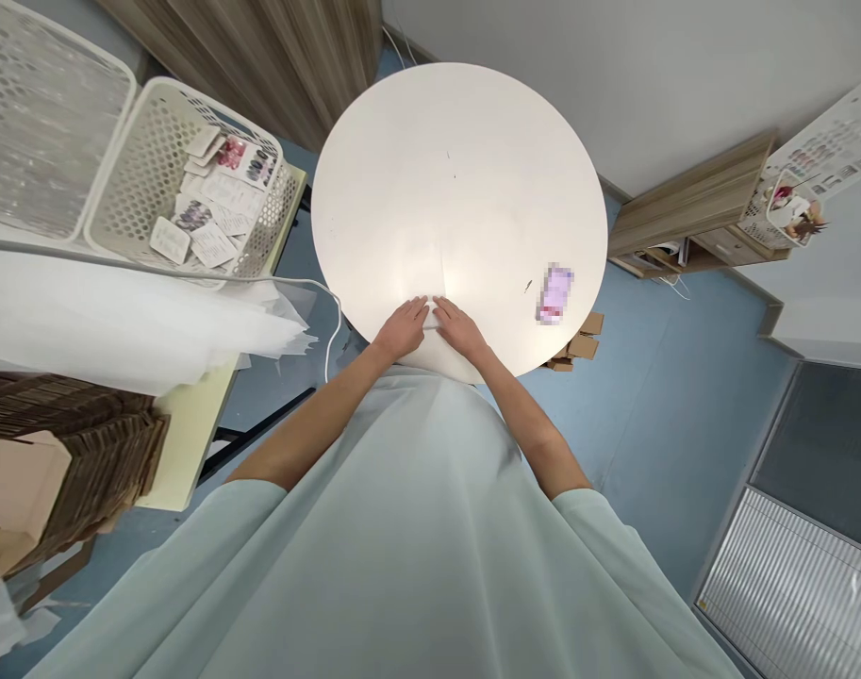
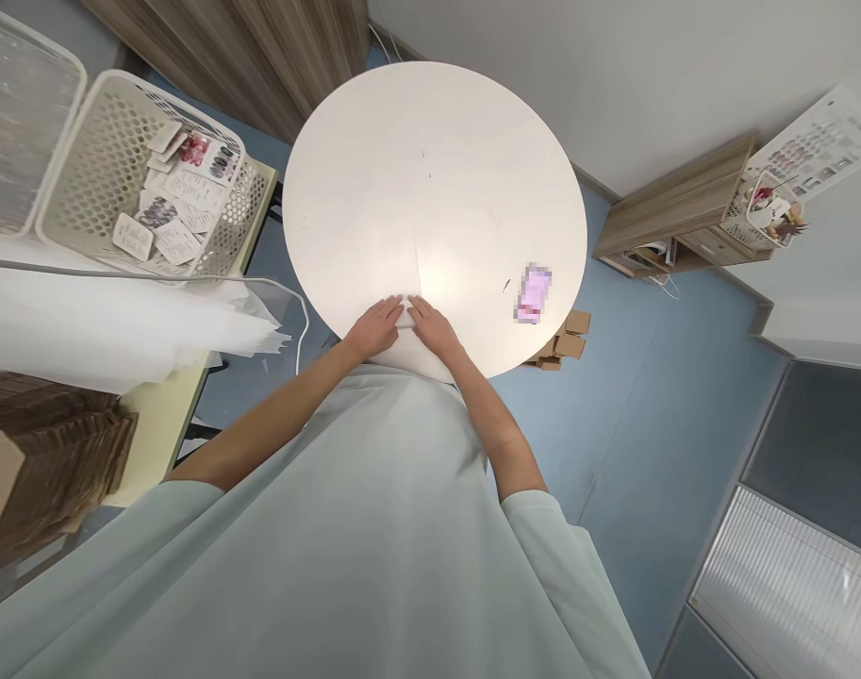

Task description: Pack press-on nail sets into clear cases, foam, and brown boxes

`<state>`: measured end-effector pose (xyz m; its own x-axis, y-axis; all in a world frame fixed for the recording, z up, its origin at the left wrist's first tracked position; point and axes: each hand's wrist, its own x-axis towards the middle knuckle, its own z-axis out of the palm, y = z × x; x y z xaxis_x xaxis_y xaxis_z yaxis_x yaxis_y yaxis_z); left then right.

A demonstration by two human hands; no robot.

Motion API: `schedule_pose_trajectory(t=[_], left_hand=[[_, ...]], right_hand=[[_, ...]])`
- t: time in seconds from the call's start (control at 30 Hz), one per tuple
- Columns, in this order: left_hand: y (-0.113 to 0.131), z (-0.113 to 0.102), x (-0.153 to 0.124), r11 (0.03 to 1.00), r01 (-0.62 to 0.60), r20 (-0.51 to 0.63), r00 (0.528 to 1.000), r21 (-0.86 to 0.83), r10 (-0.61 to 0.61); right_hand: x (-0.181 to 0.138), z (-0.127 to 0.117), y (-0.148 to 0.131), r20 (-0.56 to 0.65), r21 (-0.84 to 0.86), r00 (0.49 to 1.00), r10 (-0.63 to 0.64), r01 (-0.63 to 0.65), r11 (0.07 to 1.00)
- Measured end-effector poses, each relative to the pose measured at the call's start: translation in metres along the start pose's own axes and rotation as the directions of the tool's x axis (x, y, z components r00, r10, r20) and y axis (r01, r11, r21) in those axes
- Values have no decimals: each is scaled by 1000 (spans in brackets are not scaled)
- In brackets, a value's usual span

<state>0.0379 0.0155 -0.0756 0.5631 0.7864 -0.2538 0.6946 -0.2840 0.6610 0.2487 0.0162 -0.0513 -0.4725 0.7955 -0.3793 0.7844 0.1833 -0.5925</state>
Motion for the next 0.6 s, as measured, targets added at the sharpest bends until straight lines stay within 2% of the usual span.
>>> schedule_pose_trajectory(t=[0.13,0.27,0.43,0.53,0.6], left_hand=[[8,6,-28,999,-39,63,997,-5,39],[13,9,-43,999,12,111,994,-30,-8],[13,0,-41,976,195,104,977,-97,-185],[10,-11,-35,966,222,93,973,-135,-211],[9,-19,-31,959,241,92,969,-152,-229]], right_hand=[[-27,13,-5,21,24,1000,-18,18,1000],[-46,19,-10,-1,117,1000,29,-29,993],[-44,6,-10,13,299,984,176,-171,939],[-38,-3,-8,48,362,972,229,-231,903],[-35,-6,-6,31,397,973,231,-224,890]])
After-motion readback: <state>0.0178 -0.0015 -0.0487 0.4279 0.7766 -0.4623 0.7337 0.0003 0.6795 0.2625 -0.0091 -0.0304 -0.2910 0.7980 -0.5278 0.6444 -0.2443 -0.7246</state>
